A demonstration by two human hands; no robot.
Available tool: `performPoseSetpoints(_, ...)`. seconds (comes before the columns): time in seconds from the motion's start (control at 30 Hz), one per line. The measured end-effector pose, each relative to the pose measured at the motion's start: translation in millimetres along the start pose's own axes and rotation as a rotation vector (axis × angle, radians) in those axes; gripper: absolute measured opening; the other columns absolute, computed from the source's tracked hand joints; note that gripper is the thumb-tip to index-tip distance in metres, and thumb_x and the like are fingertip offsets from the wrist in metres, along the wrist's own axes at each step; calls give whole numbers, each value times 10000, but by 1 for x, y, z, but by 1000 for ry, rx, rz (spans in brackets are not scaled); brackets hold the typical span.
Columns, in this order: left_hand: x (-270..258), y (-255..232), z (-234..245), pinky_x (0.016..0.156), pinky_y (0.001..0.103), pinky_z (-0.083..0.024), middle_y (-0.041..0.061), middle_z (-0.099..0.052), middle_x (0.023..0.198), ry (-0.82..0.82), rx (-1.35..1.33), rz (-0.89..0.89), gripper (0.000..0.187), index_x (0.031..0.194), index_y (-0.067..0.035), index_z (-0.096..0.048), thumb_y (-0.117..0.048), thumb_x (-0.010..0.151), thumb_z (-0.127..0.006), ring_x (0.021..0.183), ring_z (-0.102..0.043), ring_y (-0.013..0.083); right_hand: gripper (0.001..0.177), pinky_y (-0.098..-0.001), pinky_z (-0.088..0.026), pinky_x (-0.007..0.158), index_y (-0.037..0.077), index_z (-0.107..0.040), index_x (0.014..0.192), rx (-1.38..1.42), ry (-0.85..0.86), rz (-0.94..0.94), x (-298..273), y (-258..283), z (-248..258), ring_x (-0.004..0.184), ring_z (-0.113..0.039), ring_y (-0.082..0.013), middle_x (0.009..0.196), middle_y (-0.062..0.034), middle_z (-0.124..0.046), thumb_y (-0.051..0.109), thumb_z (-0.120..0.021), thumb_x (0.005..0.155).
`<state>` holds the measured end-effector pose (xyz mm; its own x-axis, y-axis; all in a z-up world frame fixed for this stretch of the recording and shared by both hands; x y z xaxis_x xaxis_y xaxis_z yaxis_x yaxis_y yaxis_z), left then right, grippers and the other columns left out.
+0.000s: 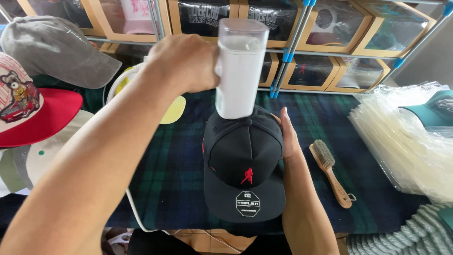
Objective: The person cleans a black baseball cap using a brush to remove debris and then uses a handheld steamer to remove wrinkles from the fabric.
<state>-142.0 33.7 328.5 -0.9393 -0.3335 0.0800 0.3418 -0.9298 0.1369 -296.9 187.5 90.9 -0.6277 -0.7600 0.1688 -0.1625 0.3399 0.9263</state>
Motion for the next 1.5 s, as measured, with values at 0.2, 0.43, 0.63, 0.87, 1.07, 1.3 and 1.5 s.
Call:
performPoseSetpoints(0.2, 36, -54, 0, 747, 510, -633, 26, -718, 1016, -86, 30, -209, 310, 1204, -224, -687, -273, 920, -573, 949, -709, 339, 833, -410, -476, 1111, -64, -638, 1320, 81, 9, -41, 2, -4, 1, 1238, -644, -328, 1305, -200, -689, 642, -365, 973)
performPoseSetpoints(0.43, 60, -71, -3, 632, 465, -615, 3, -728, 907, -174, 61, -277, 259, 1125, -215, -704, -212, 882, -615, 810, -723, 320, 573, -325, -249, 1237, 84, -240, 1614, -527, -21, 363, -6, 26, 2, 1462, -378, -170, 1569, -79, -465, 339, -301, 1104)
performPoseSetpoints(0.63, 16, -18, 1, 804, 550, -614, 57, -693, 1129, -63, -21, -119, 332, 1185, -132, -692, -217, 885, -580, 1007, -693, 374, 859, -388, -535, 926, 35, -746, 1071, -356, -103, -110, -9, 18, -8, 916, -690, -230, 923, -113, -740, 735, -272, 921)
performPoseSetpoints(0.87, -26, 36, -33, 888, 584, -555, 192, -715, 1076, -56, -159, 70, 396, 1120, -67, -685, -345, 863, -570, 1055, -675, 459, 796, -412, -570, 908, 32, -659, 1287, -167, 39, -77, 9, -13, 31, 914, -735, -297, 987, -191, -761, 670, -286, 992)
performPoseSetpoints(1.07, -85, 54, -56, 883, 627, -544, 314, -699, 1006, -95, -337, 209, 509, 1114, 33, -642, -406, 860, -589, 1017, -680, 534, 718, -403, -617, 823, 36, -604, 1406, 39, 124, -12, 18, -28, 51, 802, -770, -329, 964, -240, -768, 603, -316, 1073)
performPoseSetpoints(1.3, -74, 30, -27, 754, 588, -583, 193, -735, 862, -227, -215, 58, 394, 1055, -28, -681, -344, 836, -600, 862, -734, 460, 679, -334, -637, 625, 10, -644, 1345, 91, 158, 7, 9, -8, 4, 645, -767, -306, 819, -233, -758, 561, -345, 1081)
performPoseSetpoints(1.5, -39, 24, -38, 760, 575, -588, 197, -728, 838, -326, -228, 39, 318, 994, 3, -687, -254, 856, -560, 847, -733, 464, 407, -281, -579, 442, 12, -711, 1166, -58, 14, -29, 14, 6, 15, 490, -708, -224, 682, -218, -718, 385, -608, 1041)
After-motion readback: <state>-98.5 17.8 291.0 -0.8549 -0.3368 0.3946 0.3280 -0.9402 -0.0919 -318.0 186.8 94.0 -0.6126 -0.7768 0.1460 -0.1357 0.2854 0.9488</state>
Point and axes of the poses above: each hand's wrist, its own x-axis towards the middle knuckle, its own z-axis out of the back of the hand, y = z × x, the point moved 7 cm from there along x, towards the middle knuckle
